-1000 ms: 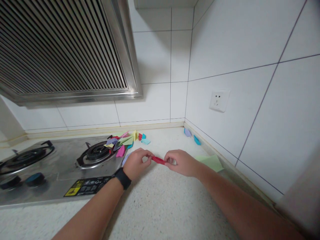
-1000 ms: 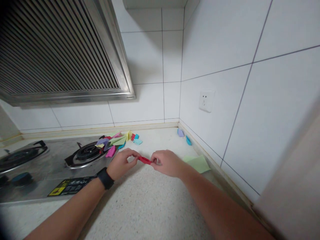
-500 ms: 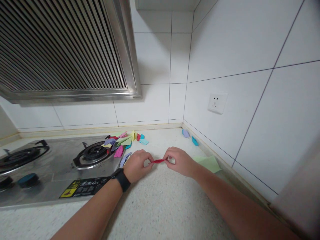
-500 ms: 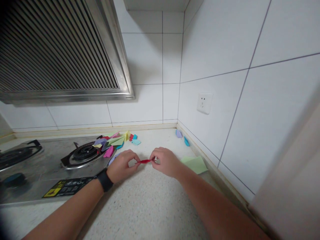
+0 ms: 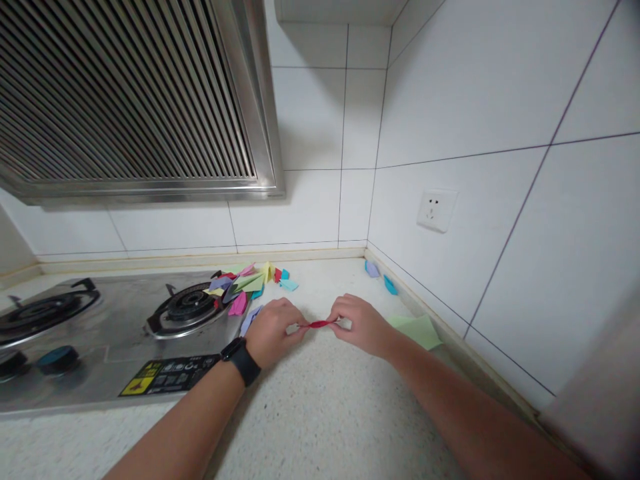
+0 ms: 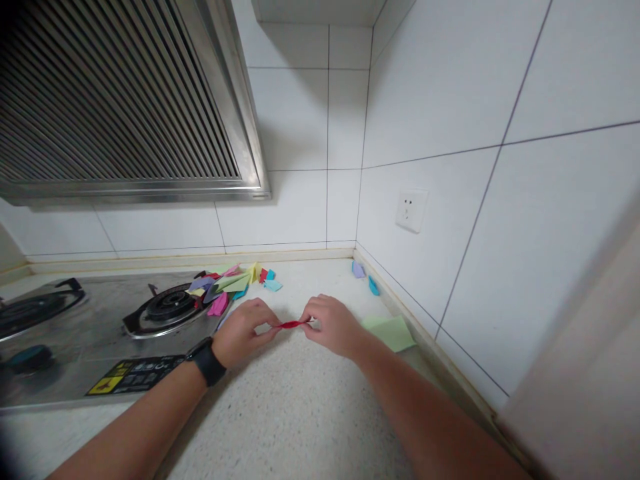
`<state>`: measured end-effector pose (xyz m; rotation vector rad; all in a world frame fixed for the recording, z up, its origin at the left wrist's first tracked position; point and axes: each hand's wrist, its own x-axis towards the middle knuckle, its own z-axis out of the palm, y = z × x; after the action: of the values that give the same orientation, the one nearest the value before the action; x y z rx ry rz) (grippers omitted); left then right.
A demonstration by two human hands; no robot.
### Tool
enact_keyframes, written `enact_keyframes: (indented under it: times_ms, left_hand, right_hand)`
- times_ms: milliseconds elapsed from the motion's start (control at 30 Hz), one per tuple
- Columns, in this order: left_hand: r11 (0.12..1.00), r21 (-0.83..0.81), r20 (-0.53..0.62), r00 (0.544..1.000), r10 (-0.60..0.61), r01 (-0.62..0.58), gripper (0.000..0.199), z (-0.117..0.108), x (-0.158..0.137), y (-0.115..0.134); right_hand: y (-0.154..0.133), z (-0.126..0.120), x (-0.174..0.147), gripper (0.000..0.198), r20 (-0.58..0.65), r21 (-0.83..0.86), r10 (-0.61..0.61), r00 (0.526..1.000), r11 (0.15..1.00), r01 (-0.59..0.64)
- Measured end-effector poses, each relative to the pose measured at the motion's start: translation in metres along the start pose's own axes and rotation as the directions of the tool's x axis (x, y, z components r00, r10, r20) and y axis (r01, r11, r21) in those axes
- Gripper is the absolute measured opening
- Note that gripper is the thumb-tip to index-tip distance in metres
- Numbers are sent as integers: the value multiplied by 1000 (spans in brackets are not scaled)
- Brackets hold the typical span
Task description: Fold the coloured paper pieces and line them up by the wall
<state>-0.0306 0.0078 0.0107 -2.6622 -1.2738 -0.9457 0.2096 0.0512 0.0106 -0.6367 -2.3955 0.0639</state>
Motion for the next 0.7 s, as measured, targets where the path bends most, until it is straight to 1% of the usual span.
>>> enact_keyframes:
  times_ms: [200,700]
  left_hand:
    - [1000,6,-3,1000,5,-5,14,-3,0,0]
    - [998,24,-14,999,52,-52,17,-4,0,0]
  right_hand:
    - [2,-4,1,3,40,-19,-63,997,998,64]
    - [-1,-5,1,3,22,-23,-67,998,997,67]
